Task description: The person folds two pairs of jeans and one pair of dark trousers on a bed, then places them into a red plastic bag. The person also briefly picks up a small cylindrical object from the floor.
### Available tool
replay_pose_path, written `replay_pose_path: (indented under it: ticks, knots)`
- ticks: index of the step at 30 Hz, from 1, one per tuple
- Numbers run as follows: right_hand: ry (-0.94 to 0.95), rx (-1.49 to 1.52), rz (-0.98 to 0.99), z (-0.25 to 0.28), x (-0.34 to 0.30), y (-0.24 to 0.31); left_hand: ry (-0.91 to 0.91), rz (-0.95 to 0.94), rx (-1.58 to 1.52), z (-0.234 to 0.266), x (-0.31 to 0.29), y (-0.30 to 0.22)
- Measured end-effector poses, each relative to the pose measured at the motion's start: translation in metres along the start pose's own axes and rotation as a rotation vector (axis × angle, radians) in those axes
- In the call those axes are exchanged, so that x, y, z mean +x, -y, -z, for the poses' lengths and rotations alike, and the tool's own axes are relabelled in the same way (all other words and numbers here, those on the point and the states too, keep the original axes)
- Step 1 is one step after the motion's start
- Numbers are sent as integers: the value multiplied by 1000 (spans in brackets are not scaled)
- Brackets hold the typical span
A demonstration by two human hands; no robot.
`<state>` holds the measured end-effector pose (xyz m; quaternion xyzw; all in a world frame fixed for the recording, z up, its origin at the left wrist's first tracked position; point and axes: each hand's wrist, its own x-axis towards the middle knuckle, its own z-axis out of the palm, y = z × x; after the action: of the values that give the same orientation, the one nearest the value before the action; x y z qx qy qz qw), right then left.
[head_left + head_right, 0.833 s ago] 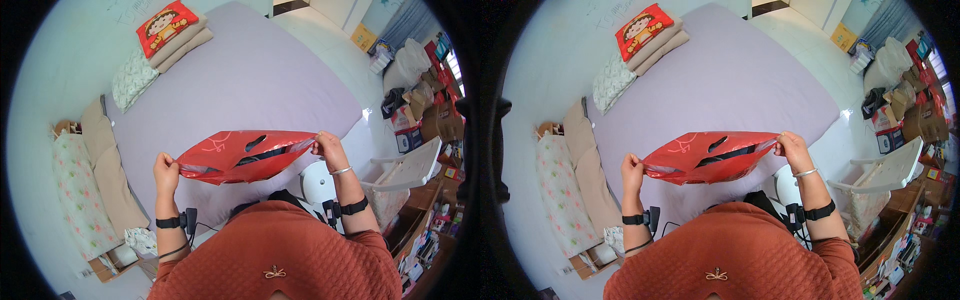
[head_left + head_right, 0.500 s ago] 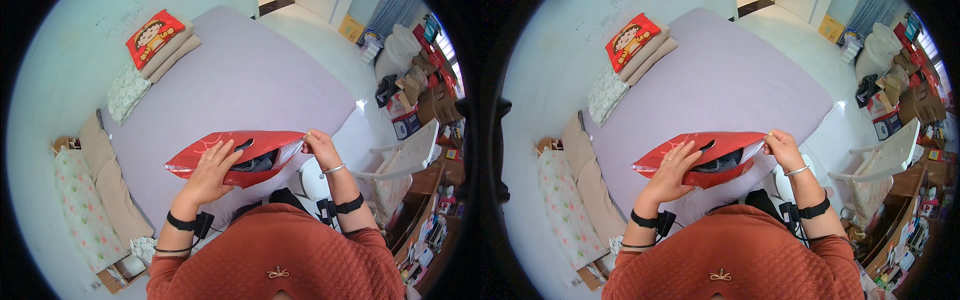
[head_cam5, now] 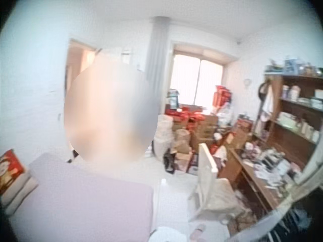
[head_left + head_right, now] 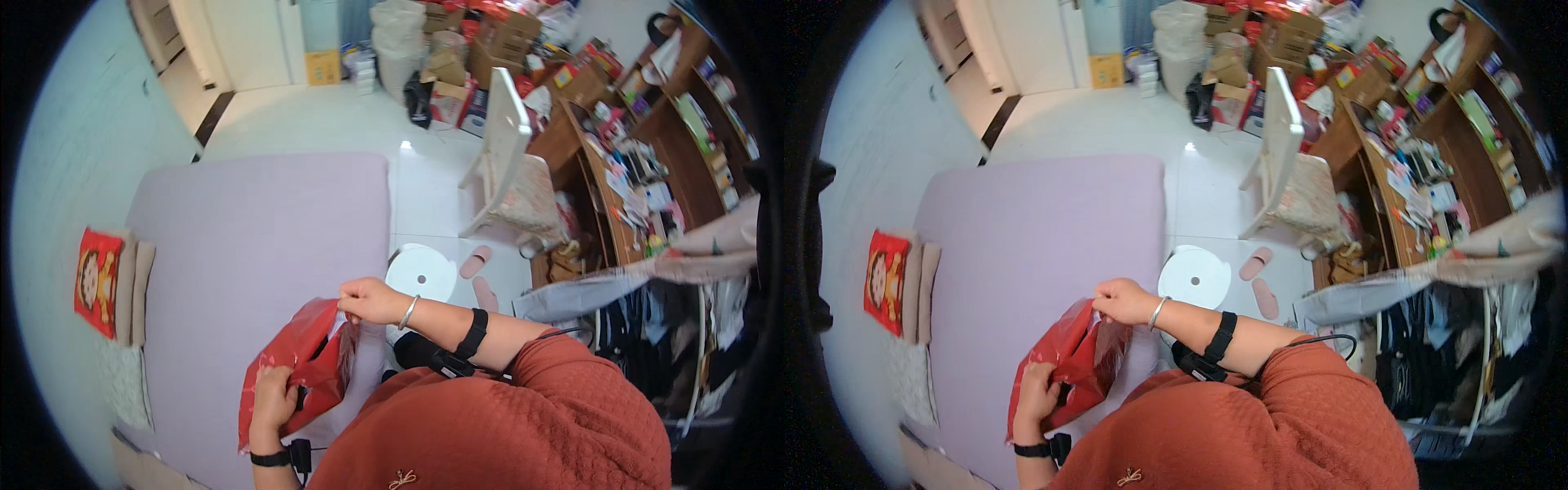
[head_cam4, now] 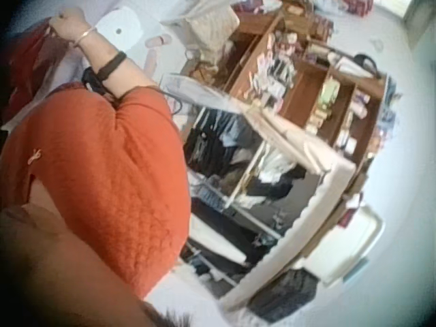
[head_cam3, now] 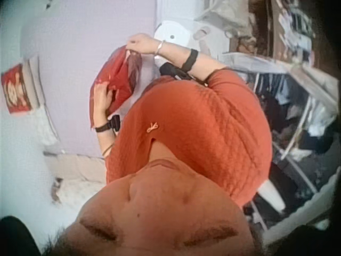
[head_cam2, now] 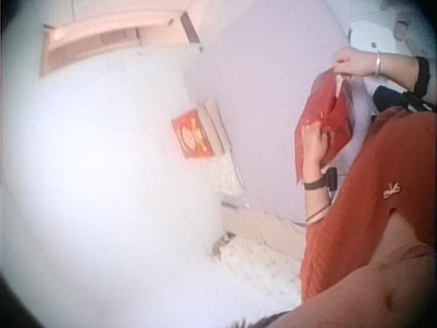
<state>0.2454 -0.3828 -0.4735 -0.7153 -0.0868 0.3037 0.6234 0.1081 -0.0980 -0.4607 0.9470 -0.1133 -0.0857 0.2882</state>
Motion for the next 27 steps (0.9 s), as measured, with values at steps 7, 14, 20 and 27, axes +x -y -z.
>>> replay_pose_path:
  ticks: [7,14,20,27]
  knots:
    - [-94,120,-4,6,-47,-7,-162,64,-202,10,-9,3]
    - [-88,-257,271,22,-75,25,-223,132,-289,4,15,-57]
    - [-195,-266,790,61,-138,71,-245,-105,-143,22,64,-161]
    - [-412,-634,956,137,-197,58,-94,-127,-446,-30,125,-290]
